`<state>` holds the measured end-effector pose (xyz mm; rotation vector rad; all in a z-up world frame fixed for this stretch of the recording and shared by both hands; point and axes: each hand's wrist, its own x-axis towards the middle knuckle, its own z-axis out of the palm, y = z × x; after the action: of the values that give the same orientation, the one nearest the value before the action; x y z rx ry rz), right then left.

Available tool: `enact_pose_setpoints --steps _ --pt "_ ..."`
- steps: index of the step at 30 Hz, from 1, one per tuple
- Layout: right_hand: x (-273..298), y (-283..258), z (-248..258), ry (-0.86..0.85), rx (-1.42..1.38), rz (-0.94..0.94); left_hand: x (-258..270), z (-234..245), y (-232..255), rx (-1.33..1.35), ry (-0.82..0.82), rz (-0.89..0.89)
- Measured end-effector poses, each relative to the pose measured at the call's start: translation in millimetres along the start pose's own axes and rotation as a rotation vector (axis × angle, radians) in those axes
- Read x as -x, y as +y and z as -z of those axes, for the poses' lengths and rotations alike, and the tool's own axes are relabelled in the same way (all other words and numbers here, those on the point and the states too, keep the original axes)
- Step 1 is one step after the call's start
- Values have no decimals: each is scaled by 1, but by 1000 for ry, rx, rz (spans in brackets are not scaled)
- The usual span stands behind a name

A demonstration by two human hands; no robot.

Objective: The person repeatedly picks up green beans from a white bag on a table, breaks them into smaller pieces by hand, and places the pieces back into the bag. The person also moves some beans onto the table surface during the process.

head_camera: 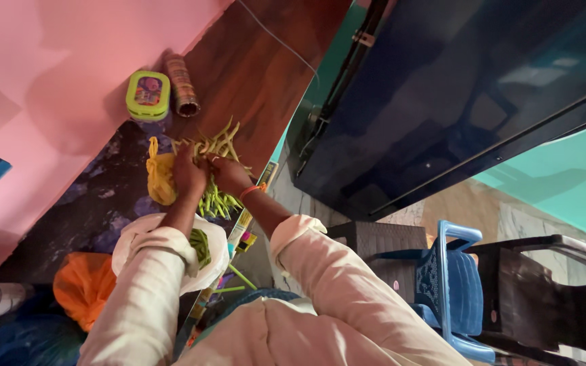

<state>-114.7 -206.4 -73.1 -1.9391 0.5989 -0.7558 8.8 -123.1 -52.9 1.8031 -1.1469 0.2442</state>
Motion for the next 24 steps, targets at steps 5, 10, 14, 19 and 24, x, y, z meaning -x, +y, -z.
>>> enact_pose_setpoints --steps 5,10,14,19,24 --pt "7 13 26 384 417 -112 -1 6 10 60 -175 221" --pt "29 45 47 515 314 -295 -1 6 12 5 -63 95" --pt "55 60 27 578 -319 -564 1 12 17 -28 -43 42" --pt "60 63 26 471 -26 -531 -3 34 36 25 -8 -3" --pt "54 65 40 322 353 -344 -7 65 63 52 39 -49"
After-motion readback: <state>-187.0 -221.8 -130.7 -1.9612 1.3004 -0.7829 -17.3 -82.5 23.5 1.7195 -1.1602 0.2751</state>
